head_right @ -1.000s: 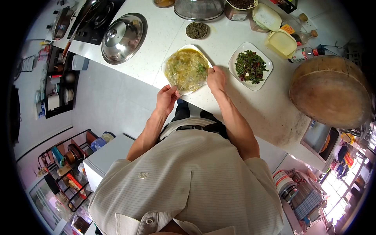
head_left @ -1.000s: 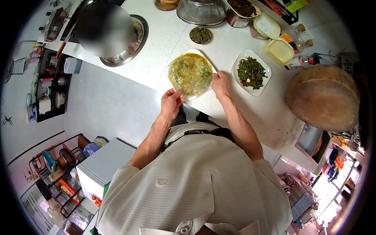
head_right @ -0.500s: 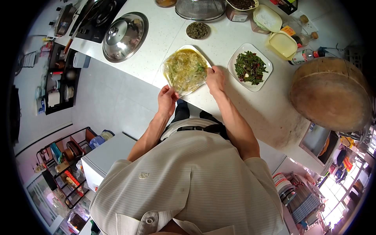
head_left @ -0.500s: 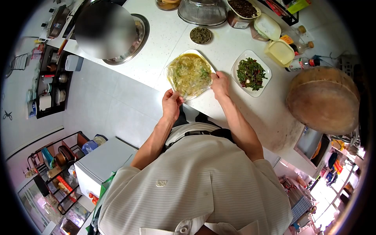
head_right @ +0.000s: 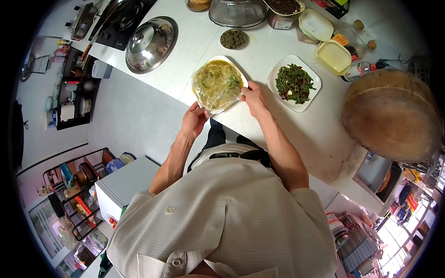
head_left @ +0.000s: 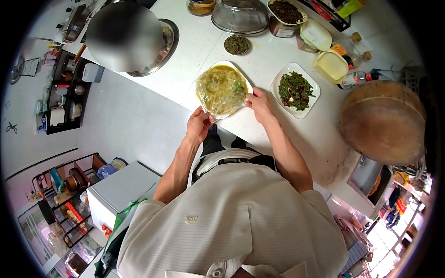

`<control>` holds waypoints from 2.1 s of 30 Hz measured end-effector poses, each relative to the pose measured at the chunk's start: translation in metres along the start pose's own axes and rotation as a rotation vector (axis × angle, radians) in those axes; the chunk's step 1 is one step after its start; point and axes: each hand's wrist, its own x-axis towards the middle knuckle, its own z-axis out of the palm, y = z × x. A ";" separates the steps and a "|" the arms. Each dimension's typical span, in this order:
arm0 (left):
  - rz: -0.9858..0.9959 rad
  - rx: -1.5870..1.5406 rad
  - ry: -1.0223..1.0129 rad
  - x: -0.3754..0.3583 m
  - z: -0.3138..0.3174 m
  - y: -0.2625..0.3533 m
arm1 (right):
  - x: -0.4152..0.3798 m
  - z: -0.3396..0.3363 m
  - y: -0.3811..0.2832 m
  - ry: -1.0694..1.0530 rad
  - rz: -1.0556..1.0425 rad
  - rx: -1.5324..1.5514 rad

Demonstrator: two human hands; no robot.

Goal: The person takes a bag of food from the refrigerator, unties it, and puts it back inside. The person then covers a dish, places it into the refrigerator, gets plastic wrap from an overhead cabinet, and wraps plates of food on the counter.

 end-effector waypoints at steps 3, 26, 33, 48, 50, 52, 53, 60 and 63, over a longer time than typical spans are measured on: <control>0.042 -0.052 -0.030 -0.003 -0.003 -0.011 | 0.001 0.001 0.002 0.012 0.017 0.018; 0.064 -0.331 -0.035 -0.014 -0.010 -0.036 | 0.001 0.002 -0.003 -0.104 -0.062 -0.049; 0.031 -0.403 -0.117 -0.016 -0.009 -0.032 | -0.007 0.009 -0.004 -0.112 -0.005 0.120; -0.003 -0.444 -0.099 -0.014 -0.013 -0.030 | -0.014 0.001 -0.002 -0.321 -0.034 0.201; 0.000 -0.451 -0.100 -0.013 -0.015 -0.031 | -0.016 0.002 -0.006 -0.308 -0.039 0.154; -0.002 -0.450 -0.103 -0.013 -0.014 -0.031 | -0.015 0.006 -0.004 -0.297 -0.042 0.106; -0.002 -0.450 -0.103 -0.014 -0.014 -0.031 | -0.012 0.008 0.001 -0.255 -0.095 0.056; 0.010 -0.261 -0.048 -0.019 -0.010 -0.028 | -0.007 0.017 0.011 -0.016 -0.192 -0.321; 0.030 -0.147 -0.011 -0.024 -0.006 -0.023 | -0.007 0.017 0.017 0.039 -0.257 -0.525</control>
